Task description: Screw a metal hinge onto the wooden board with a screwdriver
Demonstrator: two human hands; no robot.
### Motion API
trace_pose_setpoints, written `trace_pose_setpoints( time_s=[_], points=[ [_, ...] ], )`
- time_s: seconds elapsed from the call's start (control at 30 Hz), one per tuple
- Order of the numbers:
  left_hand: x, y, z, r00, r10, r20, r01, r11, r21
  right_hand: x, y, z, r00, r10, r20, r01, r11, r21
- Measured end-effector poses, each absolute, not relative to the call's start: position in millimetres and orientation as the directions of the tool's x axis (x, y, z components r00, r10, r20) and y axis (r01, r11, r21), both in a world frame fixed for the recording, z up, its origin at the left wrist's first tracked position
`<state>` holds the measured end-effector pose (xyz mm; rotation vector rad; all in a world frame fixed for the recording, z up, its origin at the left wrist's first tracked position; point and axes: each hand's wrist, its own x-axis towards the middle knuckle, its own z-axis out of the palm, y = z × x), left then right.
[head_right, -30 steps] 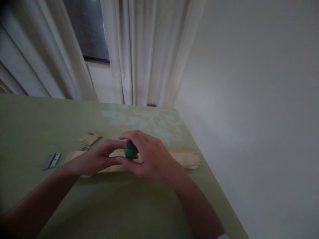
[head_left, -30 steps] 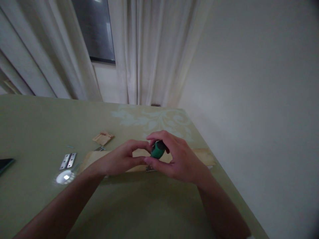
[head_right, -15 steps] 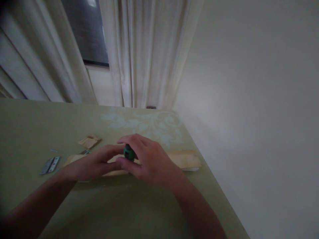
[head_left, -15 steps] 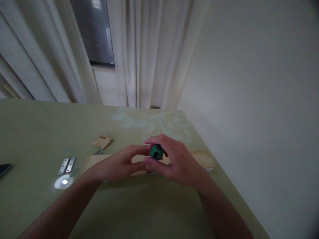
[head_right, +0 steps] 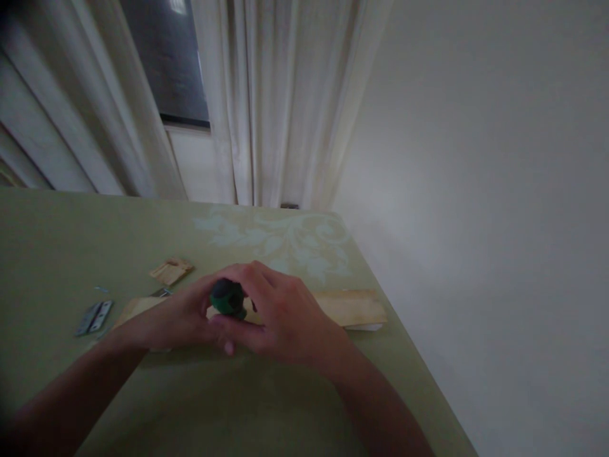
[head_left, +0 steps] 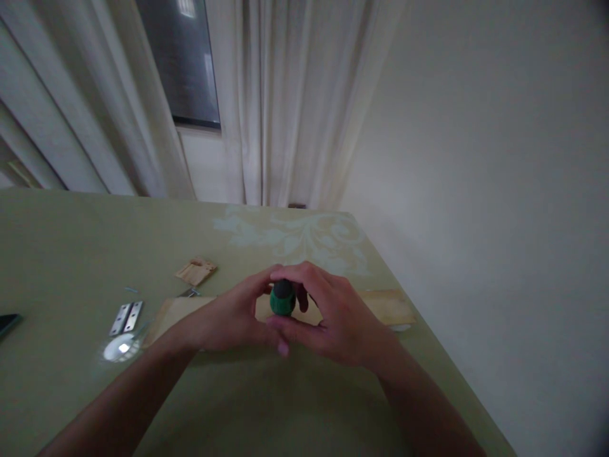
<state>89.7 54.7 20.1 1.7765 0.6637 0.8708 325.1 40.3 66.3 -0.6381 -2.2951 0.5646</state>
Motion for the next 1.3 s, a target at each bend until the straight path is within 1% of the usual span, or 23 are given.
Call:
trace_pose_setpoints(
  time_s=[0.07, 0.1, 0.13, 0.23, 0.27, 0.37, 0.43, 0.57, 0.63, 0.73, 0.87, 0.9, 1.0, 1.1, 1.17, 1.3],
  points=[
    [87.3, 55.7, 20.6, 0.672, 0.701, 0.238, 0.029, -0.345, 0.938, 324.7, 39.3, 66.3, -0.643, 0.587, 0.492, 0.296, 0.783, -0.548],
    [87.0, 56.4, 20.6, 0.687, 0.686, 0.237, 0.027, -0.351, 0.936, 324.5, 39.1, 66.4, -0.638, 0.589, 0.496, 0.297, 0.782, -0.547],
    [87.5, 57.0, 20.5, 0.673, 0.698, 0.244, 0.031, -0.356, 0.934, 324.4, 39.0, 66.6, -0.636, 0.586, 0.502, 0.292, 0.785, -0.546],
    [92.2, 56.6, 20.1, 0.543, 0.793, 0.276, 0.062, -0.365, 0.929, 324.2, 40.1, 67.3, -0.649, 0.54, 0.536, 0.253, 0.818, -0.518],
    [93.8, 55.7, 20.6, 0.521, 0.807, 0.277, 0.075, -0.366, 0.927, 324.3, 40.7, 67.4, -0.652, 0.526, 0.546, 0.245, 0.828, -0.504],
    [95.7, 53.7, 23.6, 0.582, 0.775, 0.247, 0.118, -0.381, 0.917, 325.4, 42.6, 67.6, -0.641, 0.531, 0.554, 0.272, 0.832, -0.483],
    [95.0, 54.3, 24.6, 0.61, 0.749, 0.257, 0.123, -0.41, 0.904, 326.1, 43.4, 67.8, -0.63, 0.539, 0.559, 0.28, 0.829, -0.484],
    [93.6, 57.7, 19.6, 0.554, 0.775, 0.305, 0.078, -0.413, 0.908, 326.2, 44.0, 68.0, -0.632, 0.525, 0.571, 0.254, 0.836, -0.487],
    [92.9, 58.4, 16.3, 0.581, 0.756, 0.3, 0.038, -0.394, 0.918, 326.0, 44.0, 67.9, -0.626, 0.522, 0.58, 0.258, 0.84, -0.478],
    [93.0, 57.8, 13.6, 0.641, 0.711, 0.288, 0.026, -0.395, 0.918, 325.5, 43.5, 68.1, -0.616, 0.519, 0.592, 0.268, 0.845, -0.462],
    [95.4, 55.2, 14.5, 0.525, 0.789, 0.319, 0.079, -0.418, 0.905, 324.7, 42.8, 68.3, -0.619, 0.536, 0.574, 0.275, 0.833, -0.48],
    [95.5, 54.7, 15.6, 0.53, 0.787, 0.315, 0.094, -0.423, 0.901, 324.6, 42.9, 68.2, -0.617, 0.54, 0.572, 0.28, 0.83, -0.482],
    [94.2, 54.5, 19.5, 0.622, 0.732, 0.278, 0.138, -0.452, 0.881, 324.2, 43.6, 67.1, -0.609, 0.541, 0.58, 0.29, 0.832, -0.472],
    [93.0, 55.1, 21.0, 0.582, 0.762, 0.284, 0.166, -0.453, 0.876, 323.0, 43.7, 65.6, -0.618, 0.534, 0.578, 0.275, 0.835, -0.477],
    [93.0, 55.6, 20.2, 0.563, 0.777, 0.282, 0.146, -0.429, 0.892, 321.8, 43.1, 64.5, -0.625, 0.531, 0.573, 0.268, 0.835, -0.481],
    [96.0, 55.8, 19.9, 0.668, 0.716, 0.202, 0.13, -0.38, 0.916, 320.1, 41.8, 62.4, -0.607, 0.562, 0.562, 0.293, 0.815, -0.499]
  ],
)
